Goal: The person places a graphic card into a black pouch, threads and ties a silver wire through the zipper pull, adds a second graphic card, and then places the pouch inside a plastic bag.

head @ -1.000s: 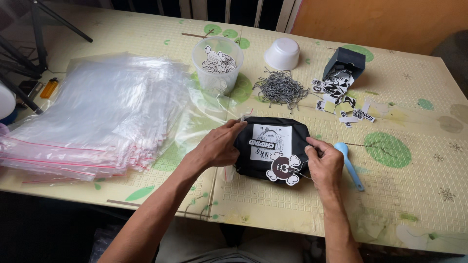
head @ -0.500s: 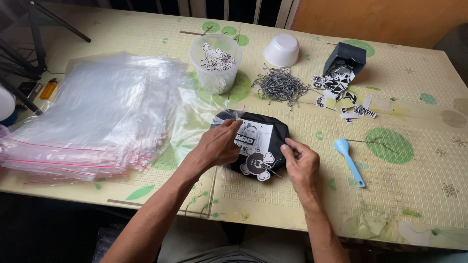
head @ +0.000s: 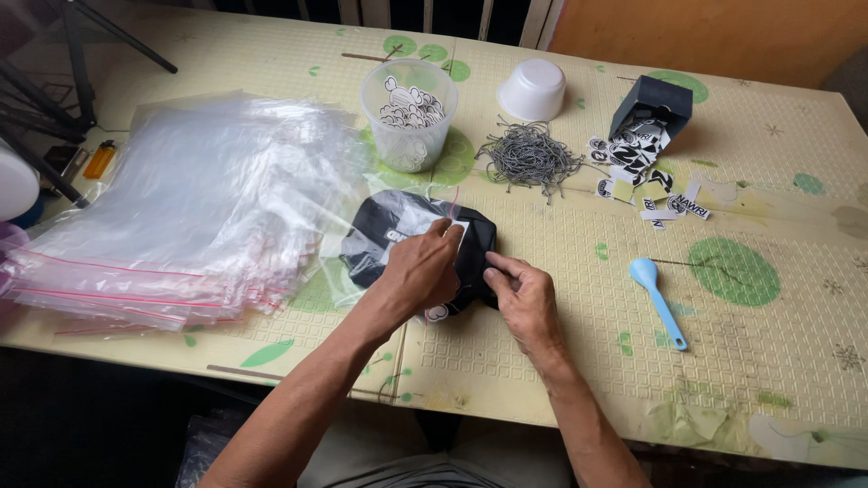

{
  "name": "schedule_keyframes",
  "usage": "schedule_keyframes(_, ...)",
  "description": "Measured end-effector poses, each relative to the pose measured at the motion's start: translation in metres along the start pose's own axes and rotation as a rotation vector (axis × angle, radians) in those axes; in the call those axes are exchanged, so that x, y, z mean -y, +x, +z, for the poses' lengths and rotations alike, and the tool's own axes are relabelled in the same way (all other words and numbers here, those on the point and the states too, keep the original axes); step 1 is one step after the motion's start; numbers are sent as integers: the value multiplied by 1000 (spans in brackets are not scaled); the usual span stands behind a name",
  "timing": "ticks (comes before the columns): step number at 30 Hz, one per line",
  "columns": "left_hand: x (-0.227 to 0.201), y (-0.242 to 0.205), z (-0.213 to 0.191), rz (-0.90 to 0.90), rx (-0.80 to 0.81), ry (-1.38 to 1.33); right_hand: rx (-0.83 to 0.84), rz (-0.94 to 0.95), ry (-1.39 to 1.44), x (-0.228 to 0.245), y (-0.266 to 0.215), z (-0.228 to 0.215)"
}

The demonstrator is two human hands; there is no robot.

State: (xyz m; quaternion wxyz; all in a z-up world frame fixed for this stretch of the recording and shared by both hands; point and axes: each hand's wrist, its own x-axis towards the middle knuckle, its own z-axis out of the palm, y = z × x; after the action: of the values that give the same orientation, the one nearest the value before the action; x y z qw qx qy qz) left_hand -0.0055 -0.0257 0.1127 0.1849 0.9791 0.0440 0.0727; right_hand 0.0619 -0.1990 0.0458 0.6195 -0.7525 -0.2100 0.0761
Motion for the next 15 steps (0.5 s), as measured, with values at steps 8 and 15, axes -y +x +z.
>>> schedule_keyframes(8,4,2,12,10,-66,79,88,208,299,-37,21,37)
schedule_keyframes(15,-6,4,17,58,-130,6,108,265,385,58,4,42)
